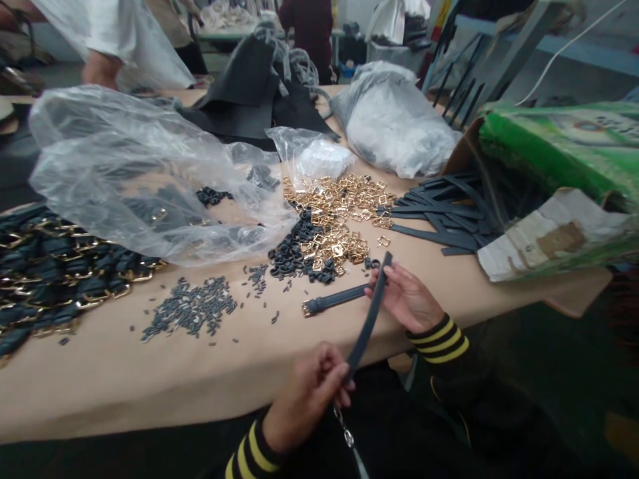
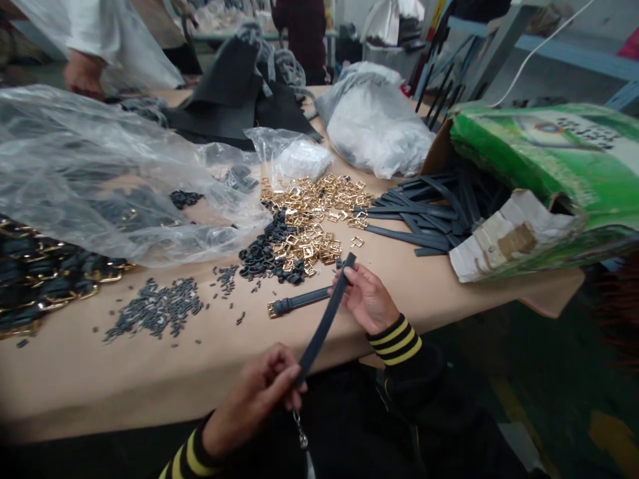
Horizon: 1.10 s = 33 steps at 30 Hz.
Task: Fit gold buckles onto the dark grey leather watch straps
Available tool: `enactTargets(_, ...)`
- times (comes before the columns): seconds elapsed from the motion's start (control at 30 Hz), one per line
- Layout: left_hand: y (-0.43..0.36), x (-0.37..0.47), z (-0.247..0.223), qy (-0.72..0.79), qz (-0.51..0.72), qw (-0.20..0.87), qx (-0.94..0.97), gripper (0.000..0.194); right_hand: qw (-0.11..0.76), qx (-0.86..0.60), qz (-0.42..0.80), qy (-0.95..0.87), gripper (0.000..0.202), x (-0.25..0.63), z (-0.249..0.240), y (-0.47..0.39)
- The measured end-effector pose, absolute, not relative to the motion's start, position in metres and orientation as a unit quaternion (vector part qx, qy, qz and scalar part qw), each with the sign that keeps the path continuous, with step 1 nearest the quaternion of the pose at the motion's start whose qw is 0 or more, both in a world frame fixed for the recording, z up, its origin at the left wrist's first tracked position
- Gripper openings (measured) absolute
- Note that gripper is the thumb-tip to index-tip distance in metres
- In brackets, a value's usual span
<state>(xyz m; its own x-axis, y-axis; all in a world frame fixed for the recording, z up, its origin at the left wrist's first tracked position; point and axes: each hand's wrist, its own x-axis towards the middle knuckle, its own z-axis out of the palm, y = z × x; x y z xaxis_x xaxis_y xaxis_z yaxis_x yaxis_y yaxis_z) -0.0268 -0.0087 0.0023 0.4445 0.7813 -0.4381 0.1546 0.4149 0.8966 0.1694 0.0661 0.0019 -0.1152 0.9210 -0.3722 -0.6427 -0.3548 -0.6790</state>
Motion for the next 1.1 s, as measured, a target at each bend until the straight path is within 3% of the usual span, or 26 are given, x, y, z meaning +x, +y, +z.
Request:
enactTargets(0.1,-0.017,-0.012,0.002,0.432,0.134,0.693,0.561,0.022,0.410,-0.405,0.770,-0.274,0.023,0.152,0.001,0.055)
enactTargets(0.27,0.018,-0.018,0.007,0.560,0.320,0.599,0.475,0.027,0.287,-0.394,0.800,-0.351,0.031,0.141,0.003,0.046)
enactTargets(0.4,0.040,-0.022,0.004,0.524,0.363,0.651,0.411,0.028,0.233,-0.352,0.813,-0.401,0.031,0.141,0.007,0.050)
enactTargets(0.67,0.044,-0.023,0.003,0.514,0.416,0.684,0.308,0.026,0.236,-0.409,0.790,-0.391,0.021,0.138,0.010,0.054)
enactTargets(0.97,0.042,-0.022,0.006,0.503,0.421,0.688,0.311,0.027,0.299,-0.385,0.726,-0.485,0.015,0.131,0.009,0.058)
enactTargets(1.03,0.041,-0.022,0.006,0.535,0.431,0.634,0.355,0.021,0.297,-0.376,0.728,-0.491,0.016,0.131,0.012,0.058)
enactTargets(1.1,0.039,-0.023,0.007,0.586,0.465,0.486,0.452,0.018,0.291,-0.382,0.732,-0.484,0.017,0.131,0.013,0.058)
